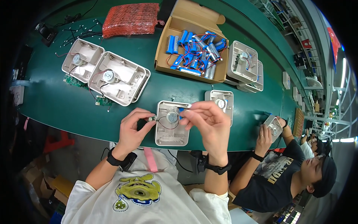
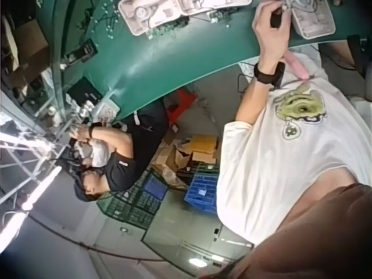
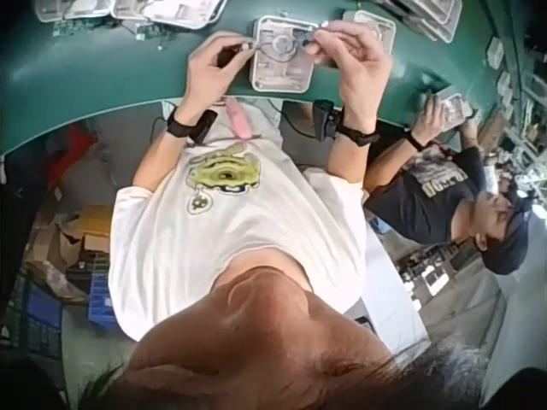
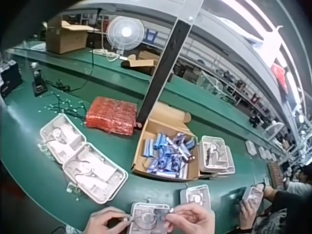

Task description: The person connects a circuit board to a wire inside a plastic housing, inserts a battery, and presses a speaker into place. They then set the assembled unit aside and pick up another housing to repeat the process.

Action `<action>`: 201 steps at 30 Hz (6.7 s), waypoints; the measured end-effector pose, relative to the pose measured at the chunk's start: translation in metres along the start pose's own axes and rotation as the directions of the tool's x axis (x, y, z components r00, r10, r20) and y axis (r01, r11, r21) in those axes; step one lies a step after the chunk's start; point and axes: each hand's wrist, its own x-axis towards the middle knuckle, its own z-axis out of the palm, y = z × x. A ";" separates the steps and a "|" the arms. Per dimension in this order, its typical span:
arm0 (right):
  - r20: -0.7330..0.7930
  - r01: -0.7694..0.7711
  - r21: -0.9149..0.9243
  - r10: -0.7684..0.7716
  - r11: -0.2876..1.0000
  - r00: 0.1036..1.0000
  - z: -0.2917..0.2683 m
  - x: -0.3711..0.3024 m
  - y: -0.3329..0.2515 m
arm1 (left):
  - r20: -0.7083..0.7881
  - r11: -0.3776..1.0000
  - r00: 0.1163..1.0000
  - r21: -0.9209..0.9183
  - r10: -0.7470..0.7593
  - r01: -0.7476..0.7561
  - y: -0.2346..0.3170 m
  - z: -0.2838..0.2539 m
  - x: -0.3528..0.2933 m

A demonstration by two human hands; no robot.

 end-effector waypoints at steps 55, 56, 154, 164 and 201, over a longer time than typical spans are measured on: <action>0.216 0.393 -0.813 -0.404 0.429 0.889 0.074 -0.027 0.044 | -0.095 0.951 0.962 0.201 0.256 -0.233 0.008 0.006 -0.005; 0.207 0.391 -0.813 -0.414 0.431 0.887 0.075 -0.027 0.045 | -0.094 0.950 0.960 0.196 0.263 -0.242 0.007 0.006 -0.005; 0.134 0.256 -0.837 -0.273 0.484 0.953 0.035 -0.038 -0.024 | 0.229 0.983 0.960 -0.048 -0.162 0.178 0.029 -0.055 0.010; 0.498 0.555 -0.800 -0.266 0.226 0.825 0.050 0.038 -0.013 | 0.016 0.913 0.984 0.371 0.176 -0.169 0.041 -0.056 0.009; 0.231 0.466 -0.637 -0.424 0.614 0.875 0.067 -0.004 0.001 | 0.062 0.955 0.992 0.270 0.111 -0.124 0.064 -0.033 0.020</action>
